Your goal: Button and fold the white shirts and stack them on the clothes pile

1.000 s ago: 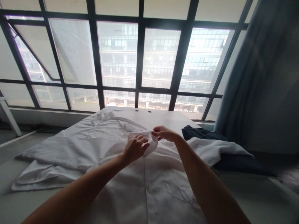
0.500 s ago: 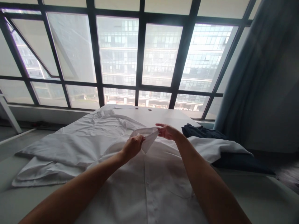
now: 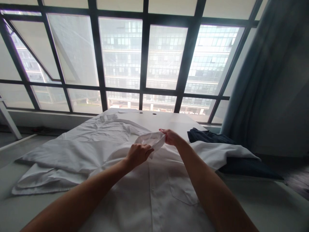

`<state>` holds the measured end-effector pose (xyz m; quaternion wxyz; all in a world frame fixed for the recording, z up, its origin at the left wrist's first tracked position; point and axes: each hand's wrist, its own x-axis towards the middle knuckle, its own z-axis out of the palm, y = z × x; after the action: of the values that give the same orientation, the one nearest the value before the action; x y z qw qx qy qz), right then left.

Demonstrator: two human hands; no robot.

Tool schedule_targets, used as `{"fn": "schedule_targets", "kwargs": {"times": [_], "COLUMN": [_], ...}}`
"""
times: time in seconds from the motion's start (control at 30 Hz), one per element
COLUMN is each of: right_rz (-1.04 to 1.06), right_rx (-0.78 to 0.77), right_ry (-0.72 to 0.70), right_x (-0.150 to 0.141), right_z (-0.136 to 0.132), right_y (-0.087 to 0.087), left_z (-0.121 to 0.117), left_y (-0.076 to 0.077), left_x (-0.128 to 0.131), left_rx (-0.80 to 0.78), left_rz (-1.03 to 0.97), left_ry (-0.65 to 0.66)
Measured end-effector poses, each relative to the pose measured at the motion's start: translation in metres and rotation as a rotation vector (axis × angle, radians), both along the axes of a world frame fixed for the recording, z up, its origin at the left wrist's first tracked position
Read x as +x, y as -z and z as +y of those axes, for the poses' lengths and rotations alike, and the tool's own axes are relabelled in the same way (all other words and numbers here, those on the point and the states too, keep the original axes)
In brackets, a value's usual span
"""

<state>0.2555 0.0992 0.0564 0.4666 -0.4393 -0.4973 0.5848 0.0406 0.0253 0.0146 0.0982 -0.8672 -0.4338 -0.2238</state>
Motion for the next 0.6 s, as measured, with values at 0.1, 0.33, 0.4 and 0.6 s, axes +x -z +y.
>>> {"fn": "schedule_targets", "kwargs": {"times": [0.1, 0.33, 0.4, 0.6], "right_rz": [0.023, -0.805, -1.030, -1.533], "right_rx": [-0.098, 0.244, 0.346, 0.196], "right_ry": [0.058, 0.355, 0.305, 0.107], "right_x": [-0.008, -0.006, -0.007, -0.036], "right_z": [-0.001, -0.008, -0.017, -0.056], "right_y": [0.001, -0.008, -0.021, -0.052], "left_z": [0.000, -0.005, -0.006, -0.010], "left_y": [0.002, 0.004, 0.005, 0.006], "left_x": [0.000, 0.003, 0.004, 0.006], "left_rx": [0.026, -0.013, -0.019, 0.000], "left_rz": [-0.021, -0.026, -0.042, -0.111], "left_ry": [-0.001, 0.018, 0.019, 0.092]}}
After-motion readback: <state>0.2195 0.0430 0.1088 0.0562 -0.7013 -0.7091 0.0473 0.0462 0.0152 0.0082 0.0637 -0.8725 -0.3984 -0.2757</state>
